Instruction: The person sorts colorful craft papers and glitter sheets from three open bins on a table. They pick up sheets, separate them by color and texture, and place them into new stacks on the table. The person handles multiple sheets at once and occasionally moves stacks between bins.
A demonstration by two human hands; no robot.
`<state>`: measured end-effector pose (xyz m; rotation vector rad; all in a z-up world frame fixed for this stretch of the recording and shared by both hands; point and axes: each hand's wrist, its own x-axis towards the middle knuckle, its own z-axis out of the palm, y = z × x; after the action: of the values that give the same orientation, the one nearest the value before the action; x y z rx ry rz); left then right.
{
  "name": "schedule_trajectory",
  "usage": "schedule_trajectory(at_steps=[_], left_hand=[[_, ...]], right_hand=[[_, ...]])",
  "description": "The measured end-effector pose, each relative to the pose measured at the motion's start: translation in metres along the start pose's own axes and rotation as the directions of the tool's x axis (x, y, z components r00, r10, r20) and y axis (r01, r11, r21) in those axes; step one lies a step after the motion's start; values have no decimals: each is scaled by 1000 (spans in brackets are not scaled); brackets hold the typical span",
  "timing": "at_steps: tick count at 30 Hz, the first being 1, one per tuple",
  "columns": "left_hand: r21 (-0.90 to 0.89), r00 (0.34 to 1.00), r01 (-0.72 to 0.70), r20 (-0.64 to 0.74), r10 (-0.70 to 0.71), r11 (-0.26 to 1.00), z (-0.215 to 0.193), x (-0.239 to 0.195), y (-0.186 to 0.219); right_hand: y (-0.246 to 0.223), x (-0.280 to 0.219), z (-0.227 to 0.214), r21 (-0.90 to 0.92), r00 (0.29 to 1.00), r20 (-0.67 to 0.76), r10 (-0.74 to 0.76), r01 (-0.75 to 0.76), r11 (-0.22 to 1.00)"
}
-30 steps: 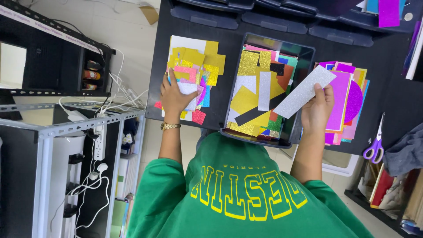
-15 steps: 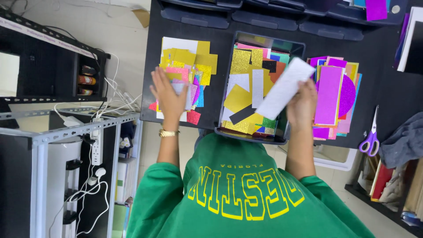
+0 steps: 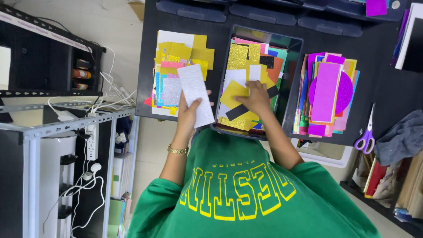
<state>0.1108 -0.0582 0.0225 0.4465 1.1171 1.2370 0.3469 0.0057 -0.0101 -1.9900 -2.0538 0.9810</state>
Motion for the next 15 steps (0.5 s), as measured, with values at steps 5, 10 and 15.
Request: schedule_trajectory(at_steps=[5,10,15], left_hand=[[24,997,5,-80,-3,1000,8,-12,28],[-25,997,-7,-80,5,1000,1,-12,2],[-44,997,-29,-70,26,999,4,-6,-7]], right_hand=[[8,16,26,-175,1000,-15,15,-17,984],[53,31,25,-70,998,-55,0,-4,998],[-5,9,-22,28,1000,4,13,-13,1000]])
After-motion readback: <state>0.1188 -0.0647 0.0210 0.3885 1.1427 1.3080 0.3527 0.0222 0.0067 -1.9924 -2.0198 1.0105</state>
